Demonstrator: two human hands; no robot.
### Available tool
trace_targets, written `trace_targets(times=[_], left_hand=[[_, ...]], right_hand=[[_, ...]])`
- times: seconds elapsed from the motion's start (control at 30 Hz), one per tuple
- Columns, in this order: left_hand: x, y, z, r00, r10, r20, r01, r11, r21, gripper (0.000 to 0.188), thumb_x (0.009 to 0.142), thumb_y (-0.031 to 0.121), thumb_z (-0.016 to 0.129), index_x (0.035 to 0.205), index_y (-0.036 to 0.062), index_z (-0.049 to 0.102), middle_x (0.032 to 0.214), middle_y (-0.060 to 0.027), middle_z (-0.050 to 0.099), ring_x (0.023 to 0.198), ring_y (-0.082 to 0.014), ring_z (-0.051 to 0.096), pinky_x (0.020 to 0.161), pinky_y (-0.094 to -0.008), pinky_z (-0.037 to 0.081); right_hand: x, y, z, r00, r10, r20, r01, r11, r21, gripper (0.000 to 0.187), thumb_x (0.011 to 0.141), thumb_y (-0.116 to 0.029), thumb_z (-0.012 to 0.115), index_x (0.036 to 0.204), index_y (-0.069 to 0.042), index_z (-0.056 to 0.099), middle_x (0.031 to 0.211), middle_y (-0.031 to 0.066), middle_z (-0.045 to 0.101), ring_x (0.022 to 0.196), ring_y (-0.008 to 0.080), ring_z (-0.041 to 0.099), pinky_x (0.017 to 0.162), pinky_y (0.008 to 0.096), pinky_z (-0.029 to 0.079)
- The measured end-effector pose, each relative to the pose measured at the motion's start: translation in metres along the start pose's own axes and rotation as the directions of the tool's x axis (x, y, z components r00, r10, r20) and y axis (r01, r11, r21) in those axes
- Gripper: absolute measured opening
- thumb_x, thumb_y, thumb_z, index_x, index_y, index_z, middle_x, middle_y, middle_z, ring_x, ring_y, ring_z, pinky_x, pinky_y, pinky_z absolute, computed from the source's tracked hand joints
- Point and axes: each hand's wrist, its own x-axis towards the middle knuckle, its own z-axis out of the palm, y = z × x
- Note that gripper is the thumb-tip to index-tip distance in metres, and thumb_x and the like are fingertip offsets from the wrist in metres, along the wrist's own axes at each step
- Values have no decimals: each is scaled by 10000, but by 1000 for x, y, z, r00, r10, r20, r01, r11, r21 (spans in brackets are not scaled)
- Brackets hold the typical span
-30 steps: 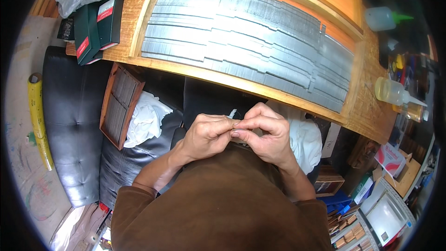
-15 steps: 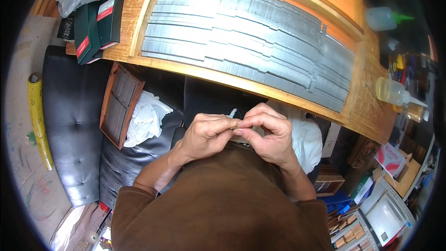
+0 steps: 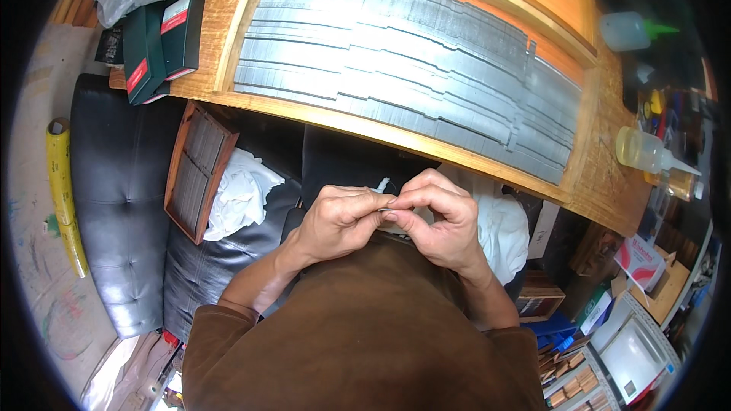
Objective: The person assembles small, rectangular metal pieces by hand, interlocking them into a longer strip. They repeatedly pick up individual pieces from a wooden tray, connect them, and place the growing assembly back on the tray.
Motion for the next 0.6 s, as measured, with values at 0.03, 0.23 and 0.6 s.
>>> trace_targets(times=[0.03,0.23,0.6], left_hand=[[0,0,0,1000,1,-2,-1,1000,0,237,813,-129,709,1044,-86,736,822,-191,743,724,-291,748,642,-329,579],[-1,-2,1,1000,5,-6,-5,1000,7,233,812,-128,713,1041,-92,735,811,-193,738,713,-287,744,636,-328,576],[0,1,0,1000,4,-11,-4,1000,3,229,816,-115,717,1042,-85,740,801,-185,736,704,-282,738,635,-331,573]], right_hand=[[0,0,0,1000,1,-2,-1,1000,3,166,811,34,841,947,8,750,899,97,692,768,170,668,689,280,536],[-1,1,1,1000,0,-14,0,1000,9,164,809,31,844,935,5,742,895,96,692,770,170,669,693,282,539],[-1,1,1,1000,9,-18,-9,1000,7,156,805,32,834,915,4,727,884,96,689,778,187,668,697,292,536]])
